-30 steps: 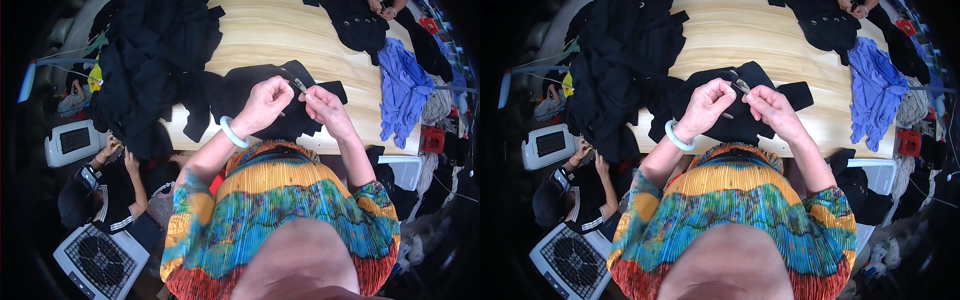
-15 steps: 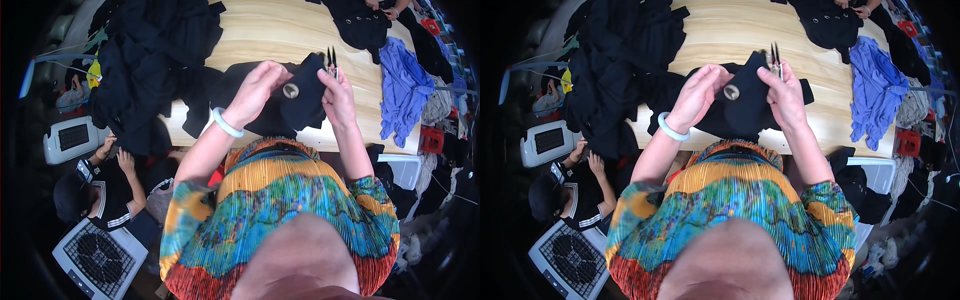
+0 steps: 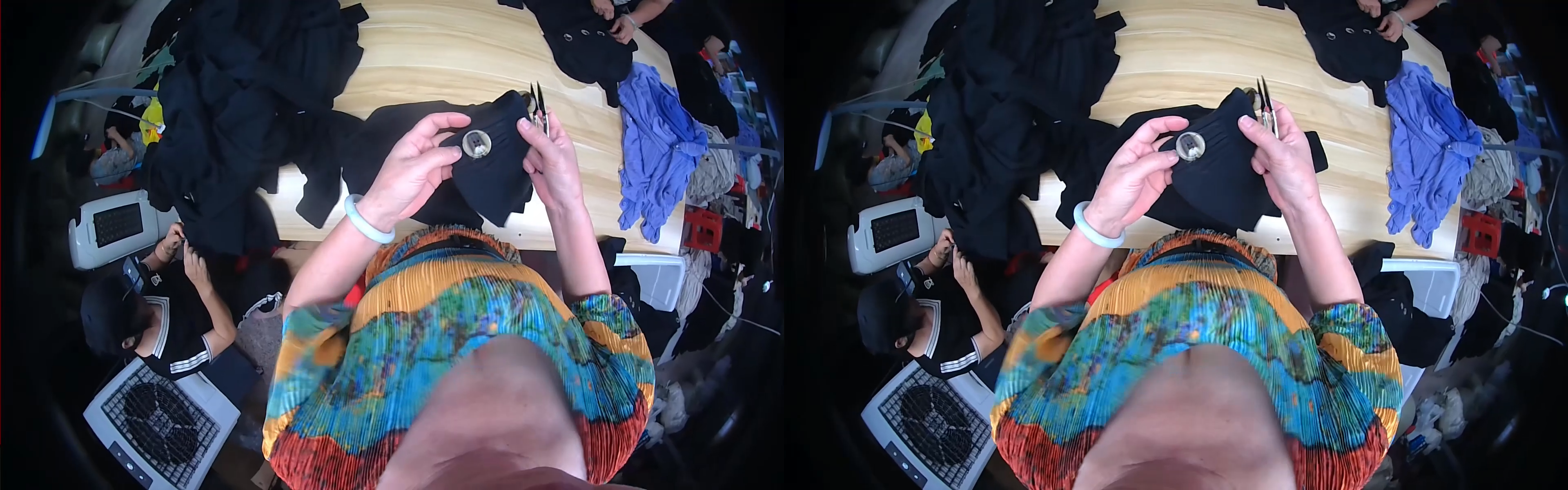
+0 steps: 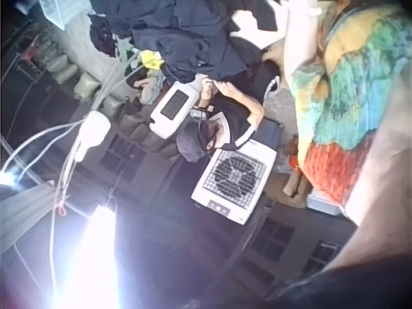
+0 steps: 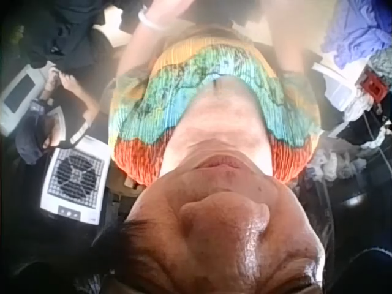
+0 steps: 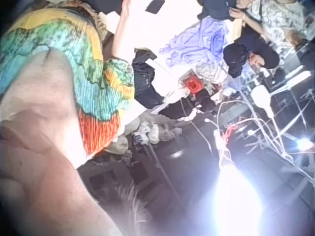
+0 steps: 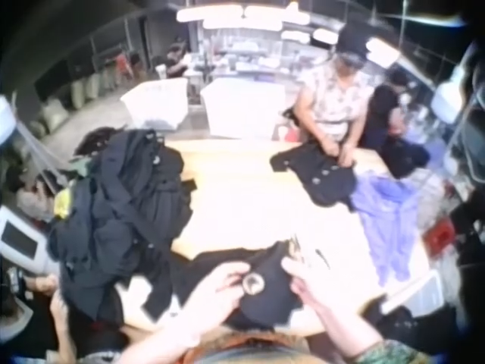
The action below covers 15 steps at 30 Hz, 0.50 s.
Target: Trim excess threads from black garments using thread snips.
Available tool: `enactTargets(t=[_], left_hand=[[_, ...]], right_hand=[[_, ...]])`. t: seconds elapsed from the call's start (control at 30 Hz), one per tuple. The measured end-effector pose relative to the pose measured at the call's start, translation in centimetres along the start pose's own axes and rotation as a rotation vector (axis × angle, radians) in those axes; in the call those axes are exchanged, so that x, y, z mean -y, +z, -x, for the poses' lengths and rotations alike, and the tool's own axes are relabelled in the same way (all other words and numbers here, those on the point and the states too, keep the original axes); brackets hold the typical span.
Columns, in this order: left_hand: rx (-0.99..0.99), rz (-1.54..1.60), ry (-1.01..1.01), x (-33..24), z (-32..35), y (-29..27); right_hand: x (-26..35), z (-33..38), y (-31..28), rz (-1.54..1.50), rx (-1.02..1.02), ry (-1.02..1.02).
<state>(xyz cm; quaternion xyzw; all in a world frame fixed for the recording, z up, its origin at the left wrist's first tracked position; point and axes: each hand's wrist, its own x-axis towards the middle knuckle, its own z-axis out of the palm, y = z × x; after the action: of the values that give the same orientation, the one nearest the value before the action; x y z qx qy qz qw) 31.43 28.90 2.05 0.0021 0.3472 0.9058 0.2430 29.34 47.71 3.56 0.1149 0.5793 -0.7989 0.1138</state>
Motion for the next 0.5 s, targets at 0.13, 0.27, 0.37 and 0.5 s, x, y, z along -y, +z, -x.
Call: enactTargets(t=[0.13, 0.27, 0.37, 0.5], left_hand=[[0.016, 0.057, -0.006, -0.4, 0.5, 0.8], [0.043, 0.021, 0.022, 0.0, 0.2, -0.1], [0.017, 0.011, 0.01, 0.3, 0.5, -0.2], [0.054, 0.04, 0.029, 0.7, 0.5, -0.1]], right_hand=[[-0.1, 0.6, 0.2, 0.386, -0.029, -0.139], [-0.2, 0.9, 0.4, 0.321, -0.02, -0.249], [0.0, 1.1, 0.6, 0.299, 0.251, -0.184], [-1.4, 0.7, 0.2, 0.145, 0.392, 0.011]])
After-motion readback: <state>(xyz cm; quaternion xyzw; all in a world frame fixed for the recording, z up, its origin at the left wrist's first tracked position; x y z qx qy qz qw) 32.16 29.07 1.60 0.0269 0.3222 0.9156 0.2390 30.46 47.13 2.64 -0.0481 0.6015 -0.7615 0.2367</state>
